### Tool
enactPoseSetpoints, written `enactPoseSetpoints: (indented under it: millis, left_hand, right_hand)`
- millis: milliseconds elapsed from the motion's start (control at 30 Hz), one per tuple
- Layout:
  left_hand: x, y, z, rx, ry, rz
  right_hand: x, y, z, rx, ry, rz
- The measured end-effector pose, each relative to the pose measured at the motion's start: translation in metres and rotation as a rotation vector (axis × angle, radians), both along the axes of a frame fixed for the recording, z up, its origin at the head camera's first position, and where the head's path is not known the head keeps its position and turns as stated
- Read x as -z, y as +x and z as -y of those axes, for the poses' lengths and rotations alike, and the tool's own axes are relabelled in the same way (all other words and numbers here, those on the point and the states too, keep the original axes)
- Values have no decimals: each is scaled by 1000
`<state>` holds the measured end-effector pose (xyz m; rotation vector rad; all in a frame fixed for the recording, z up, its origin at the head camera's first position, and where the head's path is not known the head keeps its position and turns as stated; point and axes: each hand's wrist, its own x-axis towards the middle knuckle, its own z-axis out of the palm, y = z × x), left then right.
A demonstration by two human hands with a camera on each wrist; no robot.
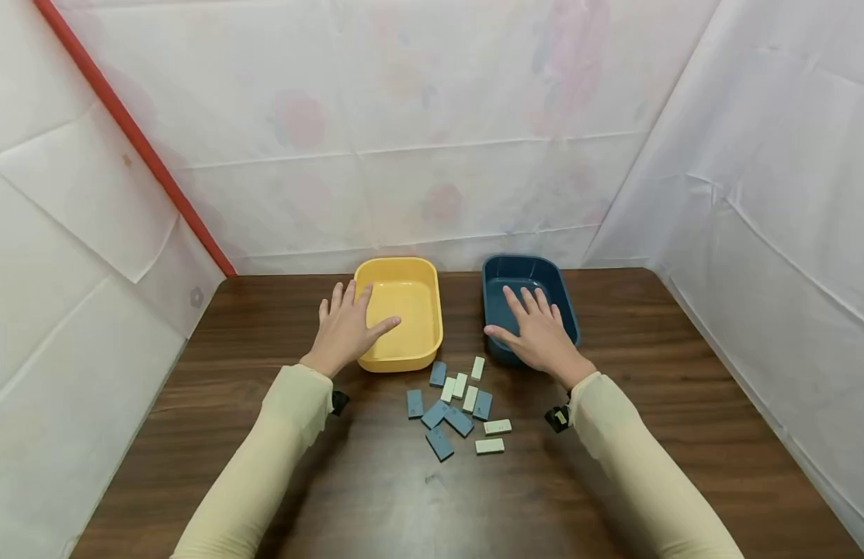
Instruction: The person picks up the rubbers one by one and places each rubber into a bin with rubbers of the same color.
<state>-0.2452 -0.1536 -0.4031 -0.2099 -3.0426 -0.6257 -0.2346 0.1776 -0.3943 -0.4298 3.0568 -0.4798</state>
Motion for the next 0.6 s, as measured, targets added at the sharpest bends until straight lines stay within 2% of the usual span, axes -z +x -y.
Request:
enactPoseSetpoints:
  millis: [400,600]
  left_hand:
    - [8,5,11,-20,13,-19]
    - [13,11,20,-38,0,-1]
  right_hand:
    - [8,14,-8,-98,-61,-31]
    - [17,21,-5,-184,-86,-53]
